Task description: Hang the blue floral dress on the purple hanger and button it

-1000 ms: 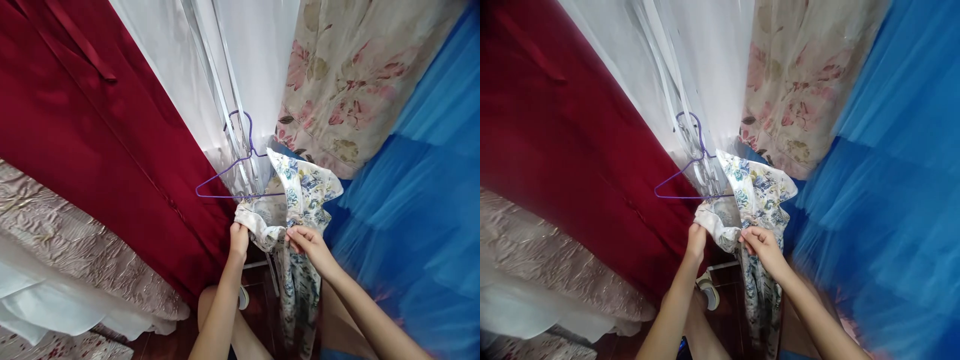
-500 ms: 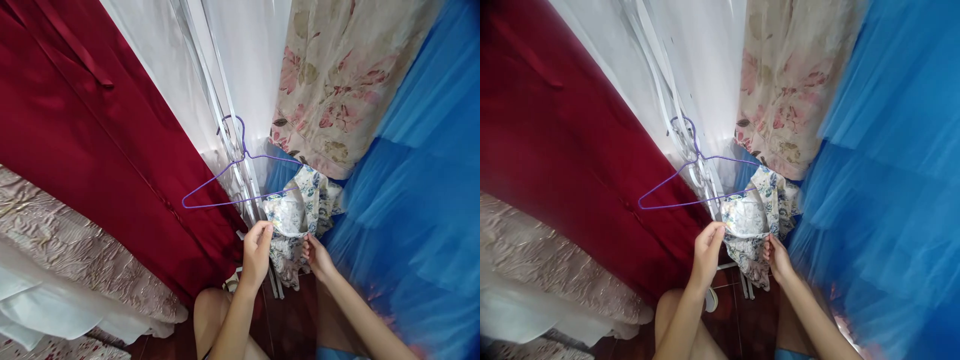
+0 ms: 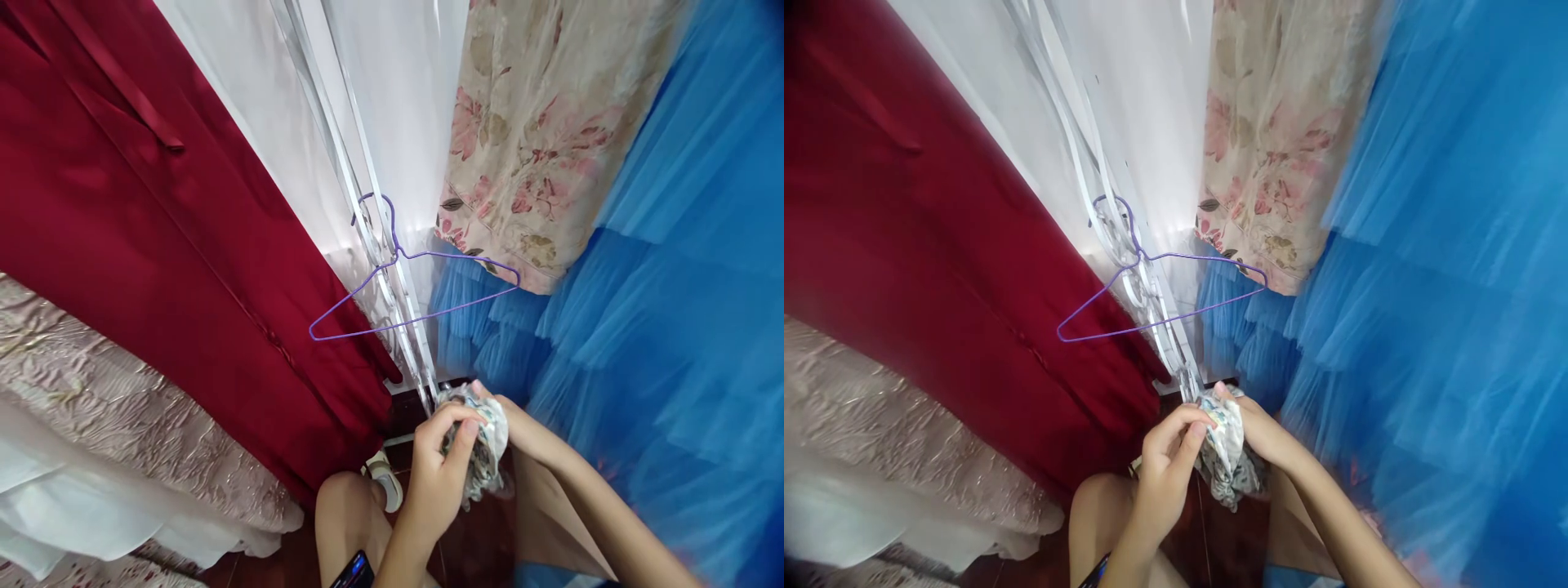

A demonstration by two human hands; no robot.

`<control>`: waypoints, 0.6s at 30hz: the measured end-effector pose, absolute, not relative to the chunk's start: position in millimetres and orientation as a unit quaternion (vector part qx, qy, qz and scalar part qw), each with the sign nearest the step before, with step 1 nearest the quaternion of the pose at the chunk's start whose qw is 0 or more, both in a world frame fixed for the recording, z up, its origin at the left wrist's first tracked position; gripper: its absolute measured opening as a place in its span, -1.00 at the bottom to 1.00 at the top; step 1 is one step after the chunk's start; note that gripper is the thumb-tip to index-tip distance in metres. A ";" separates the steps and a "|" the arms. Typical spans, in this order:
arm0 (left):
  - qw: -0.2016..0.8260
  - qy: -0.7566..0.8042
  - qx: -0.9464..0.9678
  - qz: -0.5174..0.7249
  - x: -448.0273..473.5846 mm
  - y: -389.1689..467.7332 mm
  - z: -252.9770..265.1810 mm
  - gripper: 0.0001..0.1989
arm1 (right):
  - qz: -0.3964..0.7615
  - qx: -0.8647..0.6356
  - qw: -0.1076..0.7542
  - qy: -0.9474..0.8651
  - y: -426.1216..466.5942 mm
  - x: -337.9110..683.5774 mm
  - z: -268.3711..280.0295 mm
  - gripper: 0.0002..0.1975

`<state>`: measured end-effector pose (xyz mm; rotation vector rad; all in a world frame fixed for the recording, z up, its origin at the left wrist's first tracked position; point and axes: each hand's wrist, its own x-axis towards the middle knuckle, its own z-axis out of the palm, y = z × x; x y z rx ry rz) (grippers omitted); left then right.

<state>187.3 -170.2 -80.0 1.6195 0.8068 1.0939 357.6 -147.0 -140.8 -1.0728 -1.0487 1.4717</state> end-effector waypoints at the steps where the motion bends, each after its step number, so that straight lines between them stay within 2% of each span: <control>1: 0.488 0.337 0.665 0.454 184.5 -172.8 -82.1 -0.78 | 0.593 -0.455 0.472 -0.468 -149.7 357.0 -134.3 -0.50; 4: 0.478 0.353 0.659 0.461 173.8 -177.1 -86.0 -0.79 | 0.578 -0.463 0.426 -0.519 -156.8 354.3 -124.1 -0.46; 9: 0.450 0.357 0.703 0.420 160.3 -188.1 -78.6 -0.78 | 0.751 -0.352 0.411 -0.378 -161.1 336.2 -120.3 -0.32; 11: 0.437 0.368 0.721 0.392 157.6 -198.4 -75.5 -0.70 | 0.791 -0.300 0.424 -0.324 -160.9 328.6 -118.4 -0.31; 15: 0.468 0.380 0.697 0.388 155.9 -221.6 -84.2 -0.48 | 0.770 -0.295 0.464 -0.325 -162.1 319.9 -116.1 -0.54; 18: 0.518 0.381 0.620 0.449 157.4 -229.6 -97.0 -0.48 | 0.759 -0.316 0.444 -0.357 -163.1 318.0 -118.4 -0.64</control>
